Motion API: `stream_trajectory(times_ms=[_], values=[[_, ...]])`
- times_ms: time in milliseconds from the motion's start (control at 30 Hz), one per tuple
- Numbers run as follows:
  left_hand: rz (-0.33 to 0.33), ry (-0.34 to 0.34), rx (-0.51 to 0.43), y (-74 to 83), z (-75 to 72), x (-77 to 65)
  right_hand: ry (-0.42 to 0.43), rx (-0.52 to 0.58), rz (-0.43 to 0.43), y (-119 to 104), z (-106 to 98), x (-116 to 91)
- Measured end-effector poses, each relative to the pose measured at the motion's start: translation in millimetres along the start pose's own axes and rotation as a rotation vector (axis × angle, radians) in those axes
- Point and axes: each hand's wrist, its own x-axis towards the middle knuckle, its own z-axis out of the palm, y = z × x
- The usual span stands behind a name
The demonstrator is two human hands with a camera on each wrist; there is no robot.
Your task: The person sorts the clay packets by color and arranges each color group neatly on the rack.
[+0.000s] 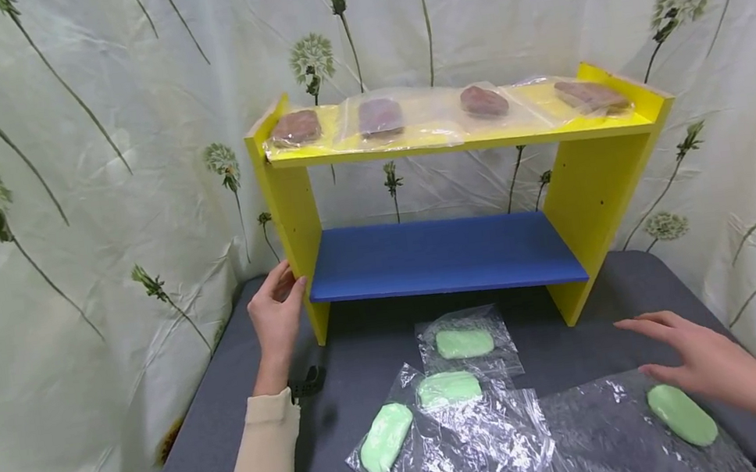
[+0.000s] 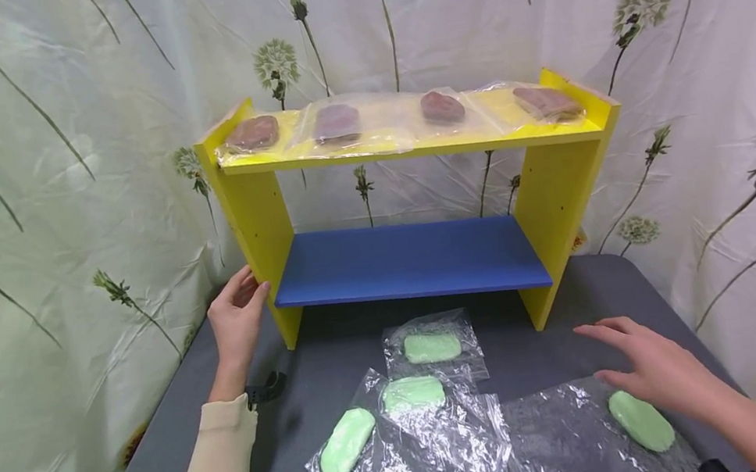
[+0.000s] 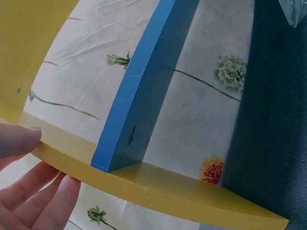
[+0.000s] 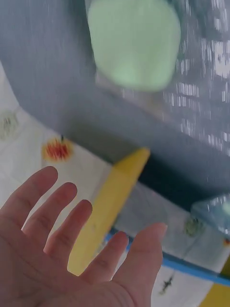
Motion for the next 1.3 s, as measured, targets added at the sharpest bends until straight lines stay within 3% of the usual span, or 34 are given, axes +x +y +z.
stream_trajectory(times_ms=[200,433,667,767,1133,1300], values=[[-0.015,-0.006,0.016,-2.6,-0.7,-4.5,-0.079,0.043,0.125,18,20,-28],[-0.021,0.009,0.008,-2.3,-1.1,-3.5,-0.121,0.071,0.216,30,32,-44],[-0.025,0.010,0.012,-3.5,0.6,-5.7,-0.319,0.109,0.338,38,50,-50],[-0.024,0.014,0.009,-2.3,2.5,-6.9,-0.357,0.122,0.370,39,58,-53],[-0.025,0.007,-0.013,-0.9,2.0,-3.6,-0.333,0.078,0.371,38,64,-52],[-0.006,0.008,-0.010,-1.6,0.5,0.1,-0.214,0.124,0.327,29,63,-45]])
